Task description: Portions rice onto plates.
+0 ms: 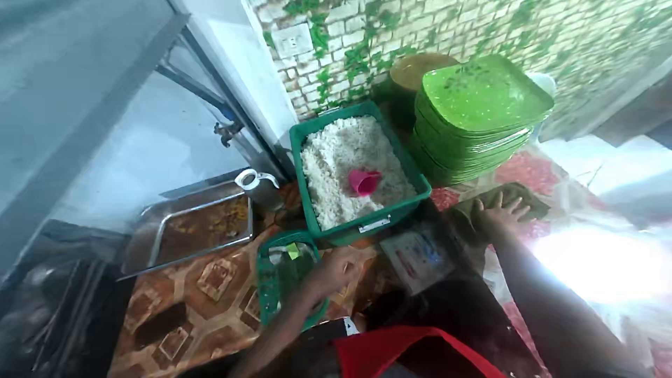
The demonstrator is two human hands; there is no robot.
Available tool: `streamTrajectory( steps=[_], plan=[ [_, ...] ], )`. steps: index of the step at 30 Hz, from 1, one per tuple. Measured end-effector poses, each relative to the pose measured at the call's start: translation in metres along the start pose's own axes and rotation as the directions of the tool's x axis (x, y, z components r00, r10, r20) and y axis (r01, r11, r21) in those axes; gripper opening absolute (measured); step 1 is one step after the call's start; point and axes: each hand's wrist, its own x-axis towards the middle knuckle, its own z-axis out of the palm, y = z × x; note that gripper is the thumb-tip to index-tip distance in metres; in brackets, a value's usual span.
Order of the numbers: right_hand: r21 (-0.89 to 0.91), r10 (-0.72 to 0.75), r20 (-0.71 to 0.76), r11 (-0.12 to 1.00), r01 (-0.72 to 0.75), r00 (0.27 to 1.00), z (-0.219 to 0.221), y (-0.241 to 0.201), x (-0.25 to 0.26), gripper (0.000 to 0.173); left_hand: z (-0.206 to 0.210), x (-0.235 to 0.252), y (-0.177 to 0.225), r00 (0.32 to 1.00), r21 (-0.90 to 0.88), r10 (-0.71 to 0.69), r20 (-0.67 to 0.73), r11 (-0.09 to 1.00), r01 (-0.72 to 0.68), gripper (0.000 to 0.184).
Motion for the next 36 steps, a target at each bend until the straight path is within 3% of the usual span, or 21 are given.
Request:
streamTrajectory(
  steps=[4, 8, 10, 12, 14, 15, 19, 21, 22, 24, 25, 28, 29, 31, 33, 36],
  plan=[
    [0.048, 0.082, -0.080, 0.996, -0.078, 0.993, 0.006, -0.019, 0.022, 0.088, -0.067, 0.121, -0.012, 0.925, 0.110, 0.034, -0.379, 0.994, 0.008, 0.047],
    [0.135, 0.072, -0.087, 0.989, -0.060, 0.994, 0.000, -0.021, 0.028, 0.089, -0.075, 0.214, -0.029, 0.927, 0.056, -0.176, -0.330, 0.977, 0.205, 0.068],
    [0.281, -0.093, -0.226, 0.947, 0.157, 0.970, -0.010, -0.022, 0.001, 0.077, -0.079, 0.236, -0.034, 0.927, 0.000, -0.245, -0.285, 0.967, 0.256, 0.075],
    [0.364, -0.366, -0.370, 0.789, 0.495, 0.854, -0.025, -0.036, -0.047, 0.055, -0.084, 0.254, -0.041, 0.929, -0.006, -0.303, -0.214, 0.951, 0.309, 0.086],
    [0.417, -0.667, -0.307, 0.547, 0.726, 0.679, -0.036, -0.067, -0.082, 0.044, -0.085, 0.267, -0.053, 0.935, 0.009, -0.310, -0.174, 0.949, 0.316, 0.090],
    [0.433, -0.770, -0.230, 0.467, 0.772, 0.595, -0.040, -0.089, -0.087, 0.044, -0.085, 0.271, -0.058, 0.941, 0.001, -0.296, -0.166, 0.954, 0.300, 0.087],
    [0.494, -0.866, 0.140, 0.482, 0.724, 0.481, -0.057, -0.186, -0.046, 0.088, -0.103, 0.255, -0.053, 0.981, -0.151, -0.146, -0.130, 0.980, 0.126, 0.066],
    [0.579, -0.918, 0.230, 0.395, 0.714, 0.322, -0.049, -0.221, -0.017, 0.096, -0.118, 0.226, -0.039, 0.990, -0.236, -0.027, -0.135, 0.972, -0.005, 0.066],
    [0.649, -0.939, 0.260, 0.343, 0.679, 0.227, -0.047, -0.235, -0.010, 0.088, -0.123, 0.211, -0.035, 0.986, -0.254, 0.025, -0.163, 0.965, -0.067, 0.067],
    [0.759, -0.953, 0.297, 0.274, 0.590, 0.059, -0.045, -0.260, -0.012, 0.056, -0.128, 0.186, -0.036, 0.965, -0.241, 0.106, -0.240, 0.956, -0.165, 0.069],
    [0.783, -0.950, 0.312, 0.252, 0.569, -0.007, -0.045, -0.271, -0.015, 0.052, -0.129, 0.178, -0.041, 0.950, -0.234, 0.134, -0.281, 0.951, -0.203, 0.067],
    [0.772, -0.919, 0.364, 0.207, 0.601, -0.150, -0.048, -0.291, -0.025, 0.072, -0.128, 0.155, -0.056, 0.936, -0.341, 0.118, -0.331, 0.910, -0.235, 0.059],
    [0.774, -0.915, 0.350, 0.164, 0.612, -0.198, -0.046, -0.296, -0.028, 0.072, -0.126, 0.150, -0.062, 0.934, -0.384, 0.108, -0.339, 0.891, -0.243, 0.058],
    [0.796, -0.915, 0.270, 0.037, 0.604, -0.299, -0.035, -0.305, -0.033, 0.048, -0.122, 0.142, -0.075, 0.931, -0.474, 0.078, -0.358, 0.844, -0.253, 0.058],
    [0.790, -0.901, 0.269, 0.005, 0.613, -0.340, -0.027, -0.312, -0.037, 0.035, -0.118, 0.137, -0.088, 0.925, -0.535, 0.052, -0.375, 0.803, -0.262, 0.060],
    [0.747, -0.906, 0.335, 0.088, 0.659, -0.258, -0.019, -0.325, -0.045, 0.026, -0.126, 0.124, -0.102, 0.917, -0.479, 0.017, -0.398, 0.849, -0.223, 0.073]
  ],
)
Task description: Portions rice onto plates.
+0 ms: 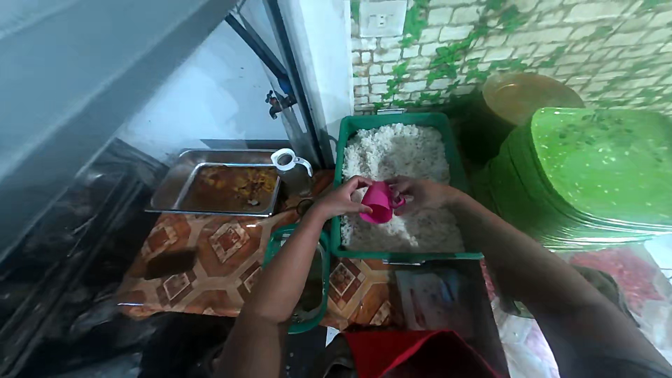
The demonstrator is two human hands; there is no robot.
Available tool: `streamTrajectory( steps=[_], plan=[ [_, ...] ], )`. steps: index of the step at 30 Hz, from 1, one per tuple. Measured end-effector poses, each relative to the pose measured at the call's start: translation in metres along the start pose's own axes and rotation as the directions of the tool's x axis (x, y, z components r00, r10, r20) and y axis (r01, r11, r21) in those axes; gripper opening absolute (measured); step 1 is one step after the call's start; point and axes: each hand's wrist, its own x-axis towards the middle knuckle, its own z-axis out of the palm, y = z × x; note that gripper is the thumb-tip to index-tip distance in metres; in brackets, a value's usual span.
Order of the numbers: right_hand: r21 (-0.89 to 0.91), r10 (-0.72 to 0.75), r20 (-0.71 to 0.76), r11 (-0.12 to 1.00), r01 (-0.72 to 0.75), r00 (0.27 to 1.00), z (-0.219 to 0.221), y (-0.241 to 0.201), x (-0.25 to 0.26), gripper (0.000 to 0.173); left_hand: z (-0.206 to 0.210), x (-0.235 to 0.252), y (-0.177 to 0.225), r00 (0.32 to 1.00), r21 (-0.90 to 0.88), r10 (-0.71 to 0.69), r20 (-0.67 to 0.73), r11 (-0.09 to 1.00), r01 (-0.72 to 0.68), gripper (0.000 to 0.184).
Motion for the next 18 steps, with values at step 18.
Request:
streamTrajectory(
  steps=[18],
  plan=[
    [-0.727, 0.450, 0.035, 0.624, -0.286, 0.892, 0.076, 0.008, 0.049, 0.041, 0.088, -0.071, -0.041, 0.838, 0.449, -0.009, -0.546, 0.841, 0.301, 0.064]
  ],
)
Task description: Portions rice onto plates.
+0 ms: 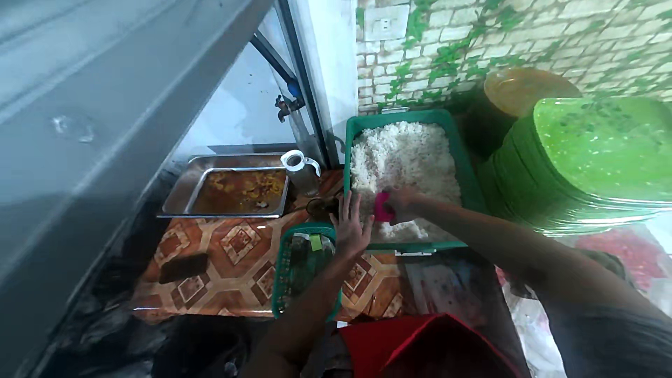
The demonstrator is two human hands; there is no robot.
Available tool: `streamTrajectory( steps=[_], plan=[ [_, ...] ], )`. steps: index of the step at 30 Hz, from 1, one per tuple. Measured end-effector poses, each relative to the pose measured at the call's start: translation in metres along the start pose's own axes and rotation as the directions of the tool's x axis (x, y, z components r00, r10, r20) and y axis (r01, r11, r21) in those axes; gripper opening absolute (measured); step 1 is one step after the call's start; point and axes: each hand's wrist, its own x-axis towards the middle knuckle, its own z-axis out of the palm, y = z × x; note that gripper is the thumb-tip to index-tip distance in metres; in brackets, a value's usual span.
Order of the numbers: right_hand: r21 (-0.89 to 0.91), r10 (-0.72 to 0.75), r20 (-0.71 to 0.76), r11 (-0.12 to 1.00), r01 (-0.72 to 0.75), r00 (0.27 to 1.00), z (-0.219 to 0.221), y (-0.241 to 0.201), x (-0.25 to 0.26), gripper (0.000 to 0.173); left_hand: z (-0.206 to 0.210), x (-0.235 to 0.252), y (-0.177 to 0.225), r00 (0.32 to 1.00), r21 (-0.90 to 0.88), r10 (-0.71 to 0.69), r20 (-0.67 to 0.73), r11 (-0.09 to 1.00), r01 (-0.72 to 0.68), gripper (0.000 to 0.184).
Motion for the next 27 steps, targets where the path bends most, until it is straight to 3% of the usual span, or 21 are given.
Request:
streamTrajectory(
  steps=[7, 11, 15, 18, 21, 23, 27],
  plan=[
    [0.092, -0.178, 0.139, 0.982, 0.166, 0.974, -0.008, -0.031, -0.020, 0.041, 0.001, -0.003, -0.002, 0.998, -0.031, 0.025, -0.054, 0.999, -0.026, 0.065],
    [0.086, -0.184, 0.207, 0.982, 0.170, 0.961, -0.013, -0.041, -0.025, 0.039, 0.001, -0.002, -0.002, 0.997, -0.053, 0.028, -0.077, 0.998, -0.032, 0.064],
    [0.130, -0.242, 0.141, 0.966, 0.225, 0.960, -0.015, -0.037, -0.039, 0.041, -0.001, -0.001, -0.002, 0.999, -0.075, 0.009, -0.044, 0.997, -0.012, 0.065],
    [0.359, -0.247, 0.095, 0.912, 0.198, 0.964, -0.027, -0.015, -0.048, 0.037, -0.002, 0.002, -0.001, 1.000, -0.073, -0.012, -0.008, 0.997, 0.012, 0.066],
    [0.715, -0.069, 0.058, 0.699, 0.007, 0.996, -0.004, 0.041, -0.040, 0.026, -0.002, 0.000, 0.000, 0.999, -0.058, -0.032, 0.003, 0.998, 0.032, 0.066],
    [0.887, 0.116, 0.073, 0.446, -0.118, 0.991, 0.005, 0.060, -0.052, 0.030, -0.002, 0.000, 0.002, 1.000, -0.039, -0.029, -0.010, 0.999, 0.028, 0.065],
    [0.998, 0.238, -0.043, -0.043, 0.055, 0.970, 0.032, 0.079, -0.072, 0.045, 0.003, -0.001, 0.001, 0.999, -0.010, 0.007, -0.053, 1.000, -0.007, 0.065]
  ],
)
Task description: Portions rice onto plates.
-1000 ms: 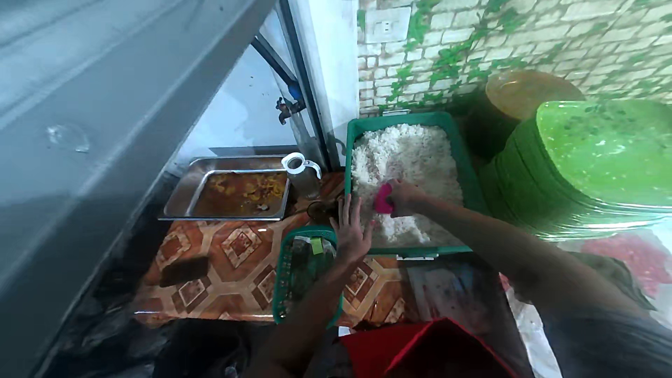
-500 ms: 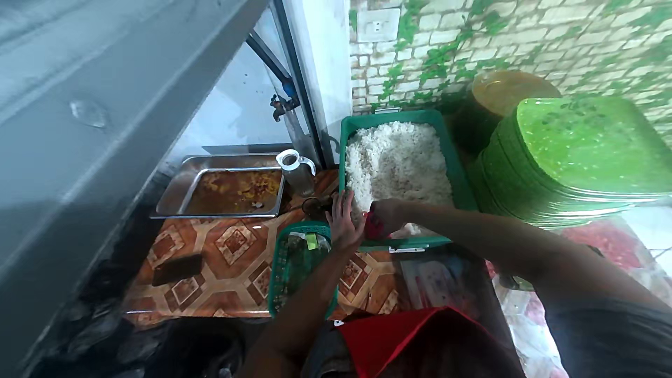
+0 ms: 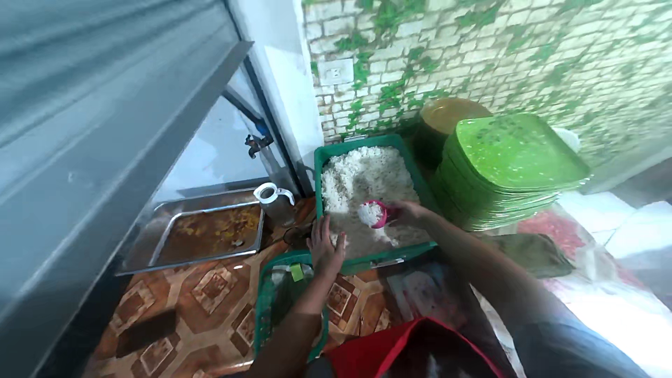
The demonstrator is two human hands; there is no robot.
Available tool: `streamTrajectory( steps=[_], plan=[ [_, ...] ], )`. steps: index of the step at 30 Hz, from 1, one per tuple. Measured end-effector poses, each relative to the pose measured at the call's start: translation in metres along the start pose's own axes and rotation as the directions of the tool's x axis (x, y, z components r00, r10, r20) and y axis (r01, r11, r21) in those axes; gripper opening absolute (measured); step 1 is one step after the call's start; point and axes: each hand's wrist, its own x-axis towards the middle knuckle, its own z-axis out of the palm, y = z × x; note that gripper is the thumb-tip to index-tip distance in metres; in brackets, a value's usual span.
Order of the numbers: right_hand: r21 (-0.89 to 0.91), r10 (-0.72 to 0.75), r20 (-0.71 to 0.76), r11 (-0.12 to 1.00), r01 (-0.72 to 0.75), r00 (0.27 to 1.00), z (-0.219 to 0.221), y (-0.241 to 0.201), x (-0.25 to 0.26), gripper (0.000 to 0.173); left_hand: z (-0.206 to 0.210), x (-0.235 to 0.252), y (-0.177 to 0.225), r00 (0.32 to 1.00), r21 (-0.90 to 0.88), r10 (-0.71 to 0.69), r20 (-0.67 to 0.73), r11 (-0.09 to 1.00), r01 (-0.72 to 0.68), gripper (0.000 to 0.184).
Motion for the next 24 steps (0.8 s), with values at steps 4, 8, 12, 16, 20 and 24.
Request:
streamTrajectory(
  steps=[4, 8, 12, 16, 20, 24],
  plan=[
    [0.266, -0.113, -0.097, 0.954, 0.135, 0.989, 0.019, -0.030, -0.038, 0.049, -0.003, -0.001, 0.002, 0.999, 0.023, 0.043, -0.001, 0.999, -0.043, 0.063],
    [0.362, -0.229, -0.246, 0.879, 0.309, 0.942, 0.004, -0.084, -0.086, 0.053, -0.004, -0.001, 0.002, 0.998, 0.020, 0.060, 0.023, 0.998, -0.061, 0.063],
    [0.187, -0.322, -0.459, 0.876, 0.445, 0.828, -0.043, -0.139, -0.144, 0.054, -0.004, 0.000, 0.000, 0.998, 0.037, 0.059, 0.035, 0.997, -0.060, 0.064],
    [-0.238, -0.358, -0.679, 0.933, 0.269, 0.641, -0.106, -0.174, -0.178, 0.055, 0.000, 0.001, -0.001, 0.998, 0.052, 0.062, 0.027, 0.997, -0.063, 0.063],
    [-0.797, -0.632, -0.571, 0.581, -0.168, 0.523, -0.160, -0.172, -0.159, 0.050, -0.003, 0.001, -0.001, 0.997, 0.084, 0.070, 0.045, 0.994, -0.074, 0.063],
    [-0.939, -0.692, -0.326, 0.155, -0.308, 0.644, -0.180, -0.164, -0.144, 0.038, -0.002, 0.002, -0.002, 0.997, 0.103, 0.067, 0.038, 0.992, -0.071, 0.060]
  ],
)
